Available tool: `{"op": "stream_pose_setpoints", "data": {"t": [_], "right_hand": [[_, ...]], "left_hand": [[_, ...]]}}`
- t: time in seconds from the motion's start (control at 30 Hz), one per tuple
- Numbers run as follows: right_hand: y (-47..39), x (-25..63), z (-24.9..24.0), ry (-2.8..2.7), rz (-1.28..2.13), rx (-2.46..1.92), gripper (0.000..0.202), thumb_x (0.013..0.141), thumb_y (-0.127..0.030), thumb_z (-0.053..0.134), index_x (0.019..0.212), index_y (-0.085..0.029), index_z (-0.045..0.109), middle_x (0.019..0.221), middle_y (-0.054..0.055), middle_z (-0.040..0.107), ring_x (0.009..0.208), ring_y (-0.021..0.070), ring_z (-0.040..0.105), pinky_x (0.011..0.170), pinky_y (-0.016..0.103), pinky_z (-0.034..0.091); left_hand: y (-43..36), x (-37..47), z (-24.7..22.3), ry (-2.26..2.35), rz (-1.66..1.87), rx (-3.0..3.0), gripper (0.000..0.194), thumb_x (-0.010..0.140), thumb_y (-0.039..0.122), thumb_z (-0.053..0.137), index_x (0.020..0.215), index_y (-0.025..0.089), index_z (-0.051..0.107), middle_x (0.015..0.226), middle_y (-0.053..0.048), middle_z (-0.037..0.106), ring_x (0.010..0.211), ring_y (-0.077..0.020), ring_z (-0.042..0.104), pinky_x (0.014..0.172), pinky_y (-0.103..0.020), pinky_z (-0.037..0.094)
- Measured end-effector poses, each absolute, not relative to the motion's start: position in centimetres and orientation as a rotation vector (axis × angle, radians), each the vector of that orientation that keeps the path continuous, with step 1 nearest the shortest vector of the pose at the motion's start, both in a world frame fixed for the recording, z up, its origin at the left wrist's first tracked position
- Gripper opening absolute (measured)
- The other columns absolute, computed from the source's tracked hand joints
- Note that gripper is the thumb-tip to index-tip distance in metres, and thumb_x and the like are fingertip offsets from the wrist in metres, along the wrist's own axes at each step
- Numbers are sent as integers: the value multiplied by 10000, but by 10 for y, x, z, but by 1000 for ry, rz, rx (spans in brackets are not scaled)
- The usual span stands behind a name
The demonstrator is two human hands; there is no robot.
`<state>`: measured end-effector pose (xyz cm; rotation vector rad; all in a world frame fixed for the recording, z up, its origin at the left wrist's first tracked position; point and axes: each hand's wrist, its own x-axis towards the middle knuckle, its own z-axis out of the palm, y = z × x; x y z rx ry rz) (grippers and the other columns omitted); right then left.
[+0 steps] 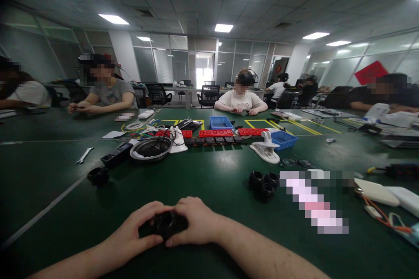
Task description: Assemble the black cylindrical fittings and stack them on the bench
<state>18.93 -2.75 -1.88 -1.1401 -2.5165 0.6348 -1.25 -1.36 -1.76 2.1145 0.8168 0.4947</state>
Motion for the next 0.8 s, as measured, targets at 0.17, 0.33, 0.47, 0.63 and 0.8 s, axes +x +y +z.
{"op": "stream_pose_setpoints", "data": {"t": [0.17, 0.33, 0.47, 0.63, 0.8], "right_hand": [[-17, 196, -19, -2537, 764, -1001, 296, 667, -329, 689, 902, -170, 602, 782, -16, 530, 750, 135, 495, 705, 244, 384], [-20, 191, -18, -2536, 734, -1117, 279, 618, -358, 721, 766, -162, 587, 711, -36, 502, 707, 123, 484, 640, 218, 376], [-34, 176, -14, -2490, 497, -1422, 444, 552, -528, 699, 766, -161, 568, 720, -3, 552, 659, 155, 508, 566, 239, 371], [-48, 158, -18, -2402, 196, -1716, 498, 590, -618, 605, 741, -144, 569, 731, 64, 598, 681, 219, 543, 654, 340, 392], [-45, 166, -23, -2396, 404, -1403, 636, 531, -597, 678, 986, -173, 545, 918, 49, 569, 834, 216, 516, 741, 338, 380]], "left_hand": [[-13, -13, -16, 834, 496, 2099, 430, 692, 180, 622, 1105, 267, 539, 1029, -21, 524, 893, -200, 504, 743, -287, 401], [-18, -10, -10, 821, 521, 2128, 371, 678, 188, 645, 1037, 245, 569, 979, -19, 535, 887, -199, 506, 735, -285, 407], [-26, -8, -7, 939, 561, 2130, 307, 647, 169, 662, 938, 207, 571, 901, -12, 542, 849, -195, 508, 726, -287, 406], [-31, -7, -9, 1053, 607, 2129, 234, 651, 173, 641, 866, 190, 550, 847, 3, 522, 815, -191, 499, 715, -289, 398], [-26, -12, -19, 969, 618, 2165, 417, 656, 188, 646, 1048, 220, 506, 866, 6, 495, 751, -170, 477, 659, -267, 389]]}}
